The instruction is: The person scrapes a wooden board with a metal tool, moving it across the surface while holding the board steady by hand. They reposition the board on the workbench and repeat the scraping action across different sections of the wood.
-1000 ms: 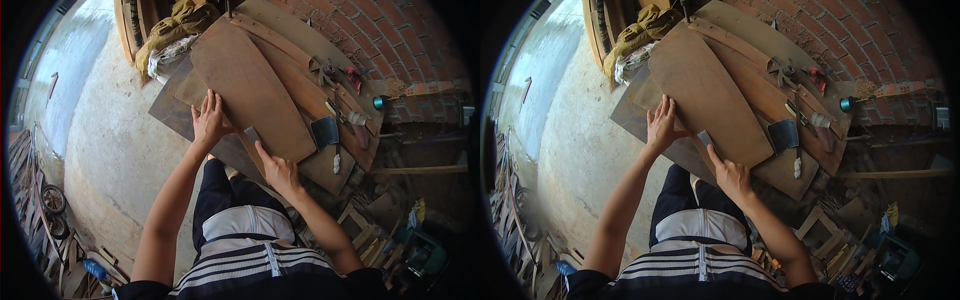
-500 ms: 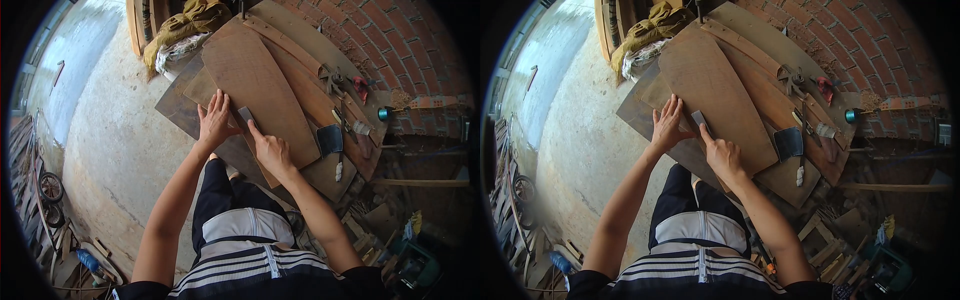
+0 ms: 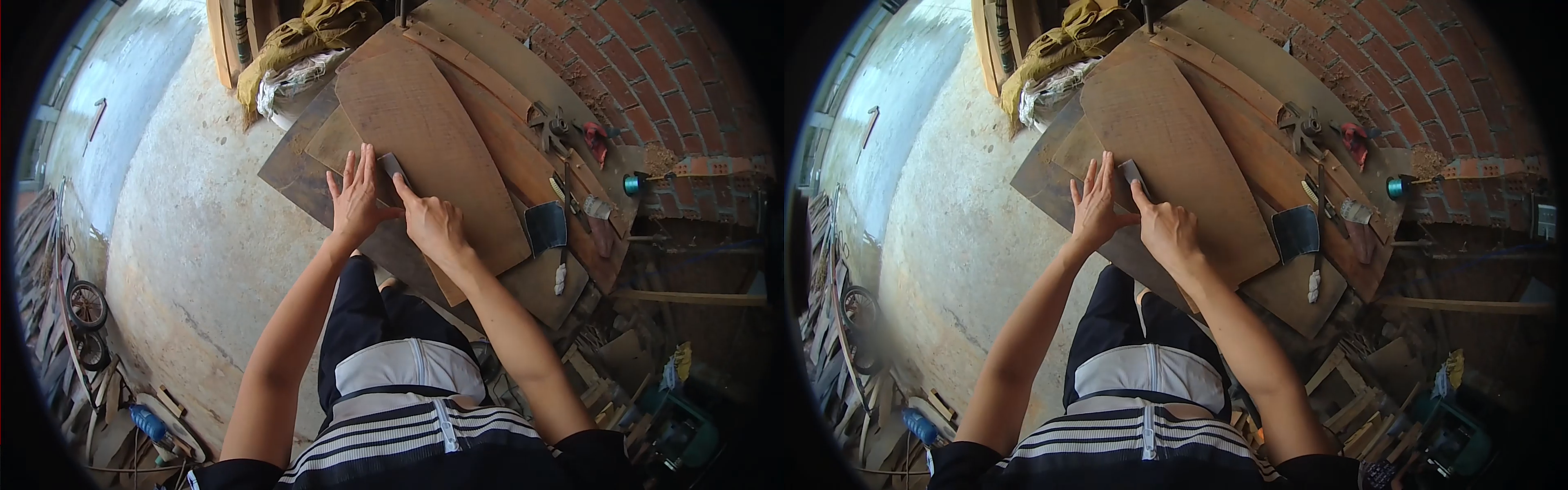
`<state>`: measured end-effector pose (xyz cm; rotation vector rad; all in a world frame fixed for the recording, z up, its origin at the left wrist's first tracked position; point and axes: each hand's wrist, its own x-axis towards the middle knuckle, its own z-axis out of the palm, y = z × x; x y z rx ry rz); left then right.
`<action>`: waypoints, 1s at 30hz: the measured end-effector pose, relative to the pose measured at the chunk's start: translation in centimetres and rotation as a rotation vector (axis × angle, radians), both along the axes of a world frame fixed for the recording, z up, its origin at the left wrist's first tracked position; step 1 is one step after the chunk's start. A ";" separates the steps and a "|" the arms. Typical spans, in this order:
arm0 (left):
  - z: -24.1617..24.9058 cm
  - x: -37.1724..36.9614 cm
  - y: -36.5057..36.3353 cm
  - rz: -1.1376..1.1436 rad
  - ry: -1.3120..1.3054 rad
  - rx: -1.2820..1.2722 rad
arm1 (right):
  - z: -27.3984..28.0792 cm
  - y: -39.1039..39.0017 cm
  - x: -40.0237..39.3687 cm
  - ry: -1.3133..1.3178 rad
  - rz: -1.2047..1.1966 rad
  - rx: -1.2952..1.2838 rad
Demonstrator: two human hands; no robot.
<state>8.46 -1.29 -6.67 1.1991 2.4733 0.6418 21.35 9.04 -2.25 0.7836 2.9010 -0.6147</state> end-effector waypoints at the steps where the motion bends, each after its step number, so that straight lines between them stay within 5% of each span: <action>1: -0.1 0.0 0.2 0.011 -0.009 0.022 | 0.0 -0.1 0.7 0.014 0.005 0.017; 7: -0.2 -0.1 0.1 0.031 -0.097 0.022 | 2.3 -2.4 8.9 -0.124 -0.003 -0.035; 16: -0.8 -0.2 -0.1 0.031 -0.112 0.053 | -0.1 0.7 -2.6 -0.023 -0.004 0.036; 25: -2.0 -0.2 -0.5 0.069 -0.167 0.175 | 2.4 -1.3 4.3 -0.184 0.003 -0.016; 30: -2.7 -0.5 -0.2 0.023 -0.111 0.060 | 0.0 0.7 -3.2 -0.059 -0.005 0.013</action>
